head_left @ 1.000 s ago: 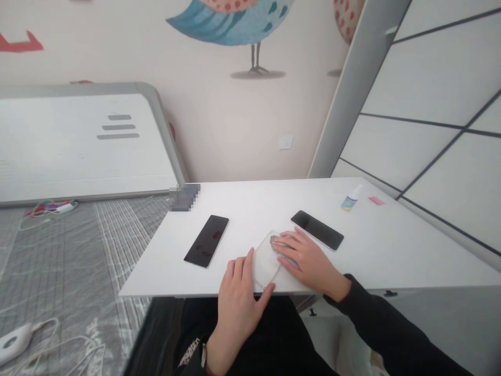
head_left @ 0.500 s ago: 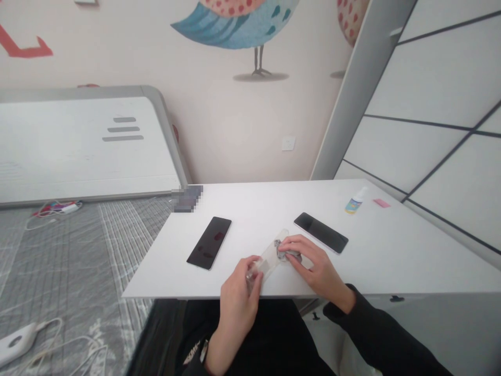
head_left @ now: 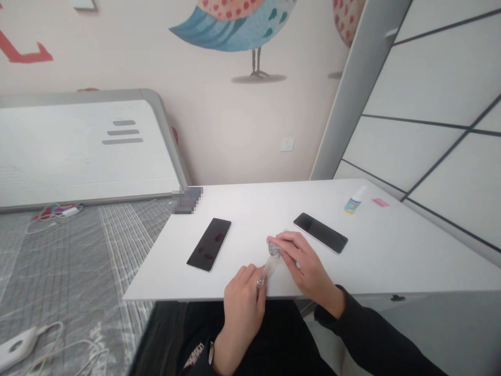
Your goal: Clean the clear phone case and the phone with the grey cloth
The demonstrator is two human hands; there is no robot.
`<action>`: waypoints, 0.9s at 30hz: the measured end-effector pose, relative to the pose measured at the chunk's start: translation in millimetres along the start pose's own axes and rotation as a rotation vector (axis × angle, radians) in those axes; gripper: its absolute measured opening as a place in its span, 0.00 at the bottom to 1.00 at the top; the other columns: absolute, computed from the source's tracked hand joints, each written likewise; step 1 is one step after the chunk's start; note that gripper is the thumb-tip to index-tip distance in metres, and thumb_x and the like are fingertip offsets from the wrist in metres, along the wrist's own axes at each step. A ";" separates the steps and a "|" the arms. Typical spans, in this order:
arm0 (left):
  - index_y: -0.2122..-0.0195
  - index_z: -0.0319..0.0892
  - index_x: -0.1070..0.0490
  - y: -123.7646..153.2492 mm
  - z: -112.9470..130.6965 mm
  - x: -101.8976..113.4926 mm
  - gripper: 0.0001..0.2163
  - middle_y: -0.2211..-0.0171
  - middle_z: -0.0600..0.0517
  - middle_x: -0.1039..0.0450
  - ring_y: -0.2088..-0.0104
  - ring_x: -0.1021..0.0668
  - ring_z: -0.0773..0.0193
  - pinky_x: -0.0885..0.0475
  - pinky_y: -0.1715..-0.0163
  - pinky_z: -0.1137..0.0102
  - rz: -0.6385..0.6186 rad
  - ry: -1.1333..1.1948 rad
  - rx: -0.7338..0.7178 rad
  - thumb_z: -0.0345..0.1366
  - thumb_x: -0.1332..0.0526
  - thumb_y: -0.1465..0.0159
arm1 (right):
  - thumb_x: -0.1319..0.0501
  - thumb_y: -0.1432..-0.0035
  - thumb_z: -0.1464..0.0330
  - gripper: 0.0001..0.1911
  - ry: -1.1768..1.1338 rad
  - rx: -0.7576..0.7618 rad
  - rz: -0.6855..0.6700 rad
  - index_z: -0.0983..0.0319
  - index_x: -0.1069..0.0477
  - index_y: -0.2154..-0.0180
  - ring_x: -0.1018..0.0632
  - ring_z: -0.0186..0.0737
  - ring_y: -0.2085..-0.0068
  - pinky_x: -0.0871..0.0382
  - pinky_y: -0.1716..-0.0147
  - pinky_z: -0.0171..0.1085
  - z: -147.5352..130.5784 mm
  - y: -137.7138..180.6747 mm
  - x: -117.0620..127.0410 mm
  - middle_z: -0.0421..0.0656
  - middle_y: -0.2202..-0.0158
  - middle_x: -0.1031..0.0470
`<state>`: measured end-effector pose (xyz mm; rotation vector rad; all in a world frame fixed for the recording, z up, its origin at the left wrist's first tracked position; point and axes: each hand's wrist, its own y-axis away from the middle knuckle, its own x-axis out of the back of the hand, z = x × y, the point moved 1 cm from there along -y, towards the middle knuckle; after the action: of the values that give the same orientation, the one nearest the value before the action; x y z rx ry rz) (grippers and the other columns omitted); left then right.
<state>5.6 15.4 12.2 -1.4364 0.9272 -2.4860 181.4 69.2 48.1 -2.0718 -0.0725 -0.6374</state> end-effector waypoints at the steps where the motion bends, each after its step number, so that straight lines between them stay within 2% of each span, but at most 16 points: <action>1: 0.63 0.45 0.29 -0.5 1.0 -0.2 0.12 0.71 0.53 0.29 0.70 0.28 0.59 0.38 0.70 0.65 0.004 -0.024 -0.016 0.28 0.50 0.27 | 0.48 0.30 0.78 0.20 -0.007 0.011 -0.023 0.58 0.26 0.44 0.22 0.44 0.48 0.22 0.48 0.45 1.7 1.1 -4.4 0.49 0.51 0.24; 5: 0.63 0.44 0.29 1.1 1.5 -3.1 0.11 0.72 0.53 0.27 0.70 0.29 0.56 0.39 0.70 0.63 0.047 -0.137 -0.051 0.25 0.49 0.29 | 0.51 0.29 0.78 0.19 -0.058 0.041 -0.088 0.59 0.26 0.48 0.23 0.44 0.43 0.25 0.43 0.47 -11.1 10.2 -19.1 0.49 0.47 0.23; 9: 0.65 0.42 0.29 6.3 -1.5 -7.9 0.12 0.70 0.50 0.25 0.70 0.27 0.56 0.37 0.70 0.63 0.100 -0.173 -0.082 0.23 0.49 0.33 | 0.50 0.29 0.77 0.17 -0.121 0.182 -0.200 0.62 0.28 0.47 0.23 0.43 0.44 0.25 0.42 0.45 -32.1 20.4 -22.4 0.49 0.49 0.21; 12: 0.64 0.43 0.29 6.5 -0.5 -7.2 0.12 0.71 0.51 0.26 0.71 0.26 0.57 0.36 0.70 0.64 0.094 -0.176 -0.090 0.22 0.49 0.33 | 0.50 0.29 0.77 0.19 -0.015 0.285 -0.218 0.63 0.28 0.44 0.23 0.43 0.44 0.26 0.41 0.46 -17.4 20.7 -15.8 0.50 0.49 0.21; 15: 0.58 0.43 0.28 3.6 2.7 -4.1 0.11 0.71 0.53 0.26 0.71 0.24 0.58 0.35 0.70 0.64 0.062 -0.177 -0.086 0.23 0.47 0.32 | 0.52 0.29 0.78 0.22 0.185 0.189 -0.159 0.62 0.29 0.41 0.22 0.46 0.43 0.29 0.38 0.54 10.1 15.0 -9.1 0.52 0.47 0.22; 18: 0.59 0.44 0.28 2.3 3.2 -4.6 0.11 0.72 0.54 0.27 0.71 0.24 0.58 0.35 0.71 0.64 0.053 -0.190 -0.063 0.24 0.47 0.32 | 0.54 0.29 0.77 0.23 0.192 0.084 -0.151 0.62 0.30 0.40 0.25 0.48 0.39 0.30 0.37 0.56 8.1 14.4 -11.9 0.53 0.44 0.24; 20: 0.62 0.43 0.28 3.7 1.7 -7.4 0.11 0.72 0.53 0.26 0.71 0.24 0.58 0.34 0.71 0.64 0.068 -0.200 -0.055 0.23 0.47 0.33 | 0.53 0.29 0.77 0.23 0.096 0.113 -0.216 0.62 0.31 0.40 0.26 0.46 0.38 0.30 0.36 0.52 -12.4 19.9 -18.6 0.52 0.44 0.24; 23: 0.65 0.44 0.28 6.8 -1.0 -11.1 0.12 0.72 0.52 0.25 0.71 0.24 0.58 0.34 0.70 0.63 0.076 -0.203 -0.054 0.21 0.46 0.35 | 0.50 0.30 0.78 0.20 -0.004 0.274 -0.309 0.64 0.30 0.42 0.26 0.43 0.39 0.33 0.34 0.48 -39.4 29.2 -24.9 0.50 0.47 0.21; 25: 0.65 0.44 0.28 7.4 -1.4 -11.0 0.11 0.71 0.52 0.25 0.71 0.24 0.57 0.34 0.70 0.63 0.069 -0.201 -0.058 0.21 0.46 0.35 | 0.50 0.30 0.78 0.19 0.006 0.332 -0.307 0.64 0.30 0.42 0.25 0.42 0.40 0.31 0.34 0.47 -35.9 29.2 -22.3 0.49 0.48 0.20; 27: 0.64 0.44 0.28 6.4 -0.2 -8.8 0.10 0.72 0.52 0.25 0.70 0.24 0.57 0.34 0.71 0.64 0.056 -0.197 -0.062 0.23 0.46 0.34 | 0.51 0.30 0.79 0.20 0.084 0.270 -0.268 0.63 0.29 0.43 0.23 0.42 0.42 0.29 0.36 0.47 -13.8 22.1 -15.3 0.49 0.48 0.20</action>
<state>9.0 13.9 2.0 -1.6152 0.9979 -2.2457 169.0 48.7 29.7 -1.7859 -0.3727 -0.8289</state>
